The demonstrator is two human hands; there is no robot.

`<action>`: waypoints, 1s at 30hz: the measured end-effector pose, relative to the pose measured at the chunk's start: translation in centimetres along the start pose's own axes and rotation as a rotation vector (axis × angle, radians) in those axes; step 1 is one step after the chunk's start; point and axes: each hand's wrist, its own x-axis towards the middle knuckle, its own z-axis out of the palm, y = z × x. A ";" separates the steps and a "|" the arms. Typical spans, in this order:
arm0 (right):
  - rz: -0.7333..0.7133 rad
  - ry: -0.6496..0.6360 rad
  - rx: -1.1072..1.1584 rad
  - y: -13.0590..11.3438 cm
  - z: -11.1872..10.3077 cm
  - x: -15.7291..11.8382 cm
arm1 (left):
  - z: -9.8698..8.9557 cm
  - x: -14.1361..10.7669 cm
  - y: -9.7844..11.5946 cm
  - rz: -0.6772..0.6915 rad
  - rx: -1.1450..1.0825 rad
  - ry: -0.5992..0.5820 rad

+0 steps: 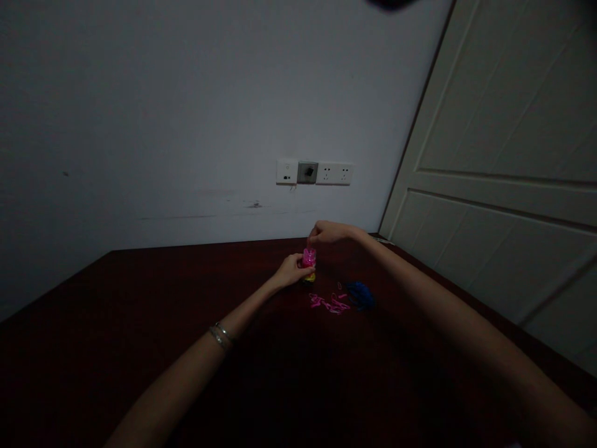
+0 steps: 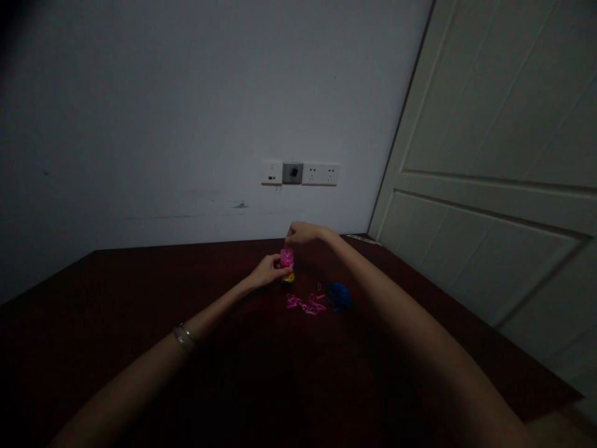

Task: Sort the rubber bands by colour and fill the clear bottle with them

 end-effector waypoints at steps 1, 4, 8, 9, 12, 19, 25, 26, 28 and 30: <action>-0.018 0.019 0.019 -0.1 -0.1 -0.3 | 0.0 0.0 0.0 -0.002 0.000 0.001; -0.098 0.046 0.092 -0.6 0.1 -1.2 | 0.0 0.0 -0.1 -0.008 -0.030 -0.012; -0.045 0.020 0.084 -1.1 1.2 -1.9 | -0.2 -0.1 0.2 -0.021 -0.005 -0.050; -0.008 0.018 0.064 -1.1 1.5 -1.9 | -0.3 -0.1 0.3 -0.023 0.011 -0.057; 0.066 0.003 0.018 -1.0 2.4 -1.3 | -0.6 0.0 0.6 -0.036 0.030 -0.078; 0.069 -0.035 0.035 -0.8 2.3 0.1 | -1.2 0.3 1.1 -0.102 -0.123 -0.175; -0.008 0.082 -0.039 -0.9 0.8 -0.7 | -0.8 0.7 1.2 -0.061 -0.262 -0.148; -0.012 0.098 -0.033 -1.1 0.7 -0.9 | -0.9 0.7 1.2 -0.056 -0.257 -0.161; -0.011 0.118 -0.001 -1.3 0.5 -1.4 | -1.5 0.6 1.2 -0.044 -0.188 -0.213; -0.018 0.123 0.038 -1.4 0.3 -2.0 | -2.6 0.4 1.2 -0.005 -0.009 -0.262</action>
